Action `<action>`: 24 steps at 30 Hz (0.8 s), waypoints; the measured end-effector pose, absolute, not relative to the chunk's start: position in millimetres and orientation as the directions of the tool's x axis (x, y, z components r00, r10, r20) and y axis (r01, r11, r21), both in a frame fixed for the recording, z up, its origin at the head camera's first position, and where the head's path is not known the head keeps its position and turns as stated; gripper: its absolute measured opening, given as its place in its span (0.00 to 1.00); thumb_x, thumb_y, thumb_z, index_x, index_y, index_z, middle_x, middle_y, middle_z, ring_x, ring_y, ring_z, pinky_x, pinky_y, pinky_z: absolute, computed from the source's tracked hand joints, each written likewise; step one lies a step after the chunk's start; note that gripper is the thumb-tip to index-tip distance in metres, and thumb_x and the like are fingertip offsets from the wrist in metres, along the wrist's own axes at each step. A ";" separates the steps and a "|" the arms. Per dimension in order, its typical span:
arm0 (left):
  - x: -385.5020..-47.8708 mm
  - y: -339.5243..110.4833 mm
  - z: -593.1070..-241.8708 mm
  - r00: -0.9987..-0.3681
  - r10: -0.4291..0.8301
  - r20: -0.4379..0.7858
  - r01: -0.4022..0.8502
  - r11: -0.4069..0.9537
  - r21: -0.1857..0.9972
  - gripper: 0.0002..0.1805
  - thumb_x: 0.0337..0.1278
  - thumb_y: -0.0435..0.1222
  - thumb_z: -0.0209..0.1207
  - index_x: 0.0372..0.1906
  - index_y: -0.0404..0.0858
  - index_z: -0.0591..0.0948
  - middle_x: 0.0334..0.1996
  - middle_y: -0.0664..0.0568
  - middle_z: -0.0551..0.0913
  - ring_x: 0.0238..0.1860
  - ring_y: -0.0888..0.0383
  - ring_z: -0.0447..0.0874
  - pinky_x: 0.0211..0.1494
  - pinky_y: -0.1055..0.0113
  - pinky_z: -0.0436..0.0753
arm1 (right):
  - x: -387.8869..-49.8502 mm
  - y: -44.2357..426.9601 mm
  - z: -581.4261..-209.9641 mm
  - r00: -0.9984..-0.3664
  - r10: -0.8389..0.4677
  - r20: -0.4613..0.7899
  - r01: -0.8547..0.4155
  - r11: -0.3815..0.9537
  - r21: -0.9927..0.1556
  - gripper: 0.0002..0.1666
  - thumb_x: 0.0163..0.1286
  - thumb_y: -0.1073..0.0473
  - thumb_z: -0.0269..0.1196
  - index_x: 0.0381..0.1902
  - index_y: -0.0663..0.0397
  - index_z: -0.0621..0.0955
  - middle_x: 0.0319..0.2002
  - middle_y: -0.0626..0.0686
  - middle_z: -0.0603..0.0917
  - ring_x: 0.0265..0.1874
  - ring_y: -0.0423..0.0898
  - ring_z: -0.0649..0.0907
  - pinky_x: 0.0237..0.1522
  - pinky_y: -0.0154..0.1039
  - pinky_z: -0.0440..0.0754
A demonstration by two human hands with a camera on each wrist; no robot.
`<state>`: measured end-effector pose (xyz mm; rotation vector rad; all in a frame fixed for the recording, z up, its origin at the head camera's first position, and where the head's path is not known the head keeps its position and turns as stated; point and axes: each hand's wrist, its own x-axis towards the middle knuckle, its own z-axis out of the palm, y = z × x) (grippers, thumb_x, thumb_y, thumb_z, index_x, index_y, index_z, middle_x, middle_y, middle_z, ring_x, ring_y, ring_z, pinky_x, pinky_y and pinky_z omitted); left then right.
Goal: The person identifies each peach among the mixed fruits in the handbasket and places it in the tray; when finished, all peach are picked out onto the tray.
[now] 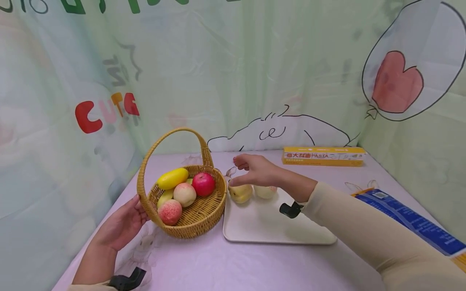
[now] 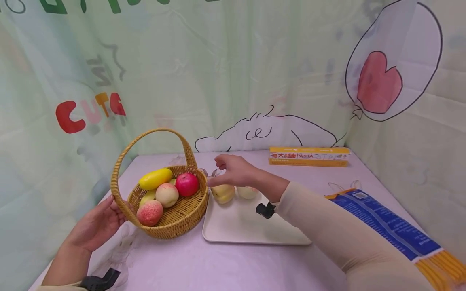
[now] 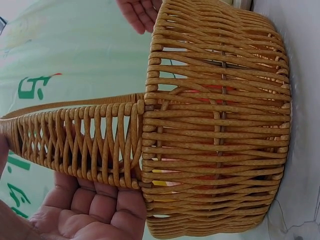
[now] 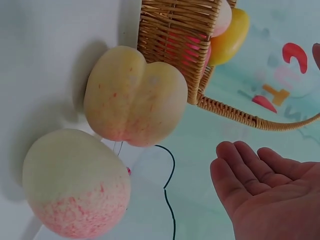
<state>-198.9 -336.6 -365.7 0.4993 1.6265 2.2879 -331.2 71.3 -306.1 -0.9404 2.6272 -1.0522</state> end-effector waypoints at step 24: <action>-198.9 -336.2 -364.6 -0.898 0.427 0.107 -0.032 -0.307 0.951 0.23 0.87 0.45 0.31 0.61 0.50 0.78 0.56 0.58 0.87 0.56 0.61 0.82 0.62 0.69 0.78 | -332.2 24.8 -300.6 -0.721 -0.692 -0.004 -0.533 0.559 -0.635 0.48 0.59 0.38 0.74 0.70 0.58 0.74 0.62 0.54 0.83 0.63 0.51 0.81 0.67 0.46 0.78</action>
